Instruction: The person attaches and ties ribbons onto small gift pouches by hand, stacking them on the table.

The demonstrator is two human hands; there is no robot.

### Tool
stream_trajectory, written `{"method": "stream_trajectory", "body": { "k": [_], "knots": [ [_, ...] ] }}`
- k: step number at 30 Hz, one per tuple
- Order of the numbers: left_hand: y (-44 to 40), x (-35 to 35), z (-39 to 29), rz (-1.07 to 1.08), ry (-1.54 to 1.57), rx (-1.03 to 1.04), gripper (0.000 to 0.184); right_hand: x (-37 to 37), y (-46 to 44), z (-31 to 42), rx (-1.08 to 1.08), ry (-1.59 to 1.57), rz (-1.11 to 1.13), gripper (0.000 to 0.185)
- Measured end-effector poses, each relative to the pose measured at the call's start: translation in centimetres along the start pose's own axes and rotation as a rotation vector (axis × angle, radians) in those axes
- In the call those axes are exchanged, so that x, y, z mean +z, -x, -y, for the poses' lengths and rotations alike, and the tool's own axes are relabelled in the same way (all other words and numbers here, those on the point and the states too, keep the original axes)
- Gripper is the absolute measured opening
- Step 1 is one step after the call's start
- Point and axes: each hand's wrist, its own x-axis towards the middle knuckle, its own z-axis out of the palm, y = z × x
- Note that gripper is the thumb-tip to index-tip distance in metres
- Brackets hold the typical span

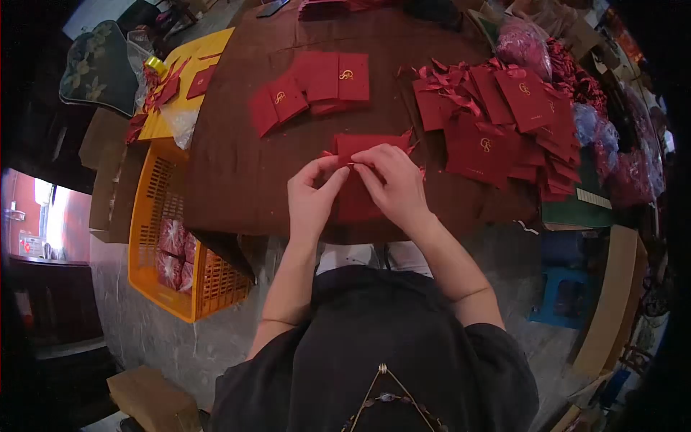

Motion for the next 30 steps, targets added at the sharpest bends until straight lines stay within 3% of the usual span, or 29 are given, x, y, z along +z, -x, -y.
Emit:
{"method": "stream_trajectory", "body": {
  "k": [8, 10, 14, 20, 23, 25, 26, 28, 30],
  "knots": [
    [0.6, 0.6, 0.5, -0.034, -0.185, 0.106, 0.022, 0.2, 0.5, -0.4, -0.057, 0.059, -0.014, 0.015],
    [1.1, 1.1, -0.2, -0.078, -0.361, 0.240, 0.025, 0.1, 0.5, -0.3, -0.106, 0.088, -0.003, 0.018],
    [1.7, 1.5, -0.5, -0.068, -0.422, 0.392, 0.026, -0.2, 0.4, 0.0, -0.147, 0.142, 0.029, 0.020],
    [1.8, 1.4, 0.4, -0.027, -0.381, 0.369, 0.027, 0.5, 1.0, -1.0, -0.201, 0.148, 0.042, 0.021],
    [2.2, 1.9, 0.6, -0.048, -0.364, 0.358, 0.028, 0.6, 1.2, -1.1, -0.138, 0.067, -0.009, 0.016],
    [2.5, 2.3, 0.8, -0.073, -0.363, 0.358, 0.028, 0.6, 1.3, -0.8, 0.118, -0.121, -0.021, 0.011],
    [2.6, 2.4, 0.8, -0.078, -0.402, 0.388, 0.030, 0.6, 1.3, -0.9, 0.119, -0.123, -0.023, 0.011],
    [3.2, 3.1, 0.7, -0.107, -0.518, 0.481, 0.031, 0.7, 1.5, -1.3, 0.445, -0.451, 0.012, 0.013],
    [3.5, 3.1, 0.3, -0.083, -0.529, 0.479, 0.031, 0.0, 1.3, -1.5, 0.532, -0.562, 0.075, 0.016]
  ]
}}
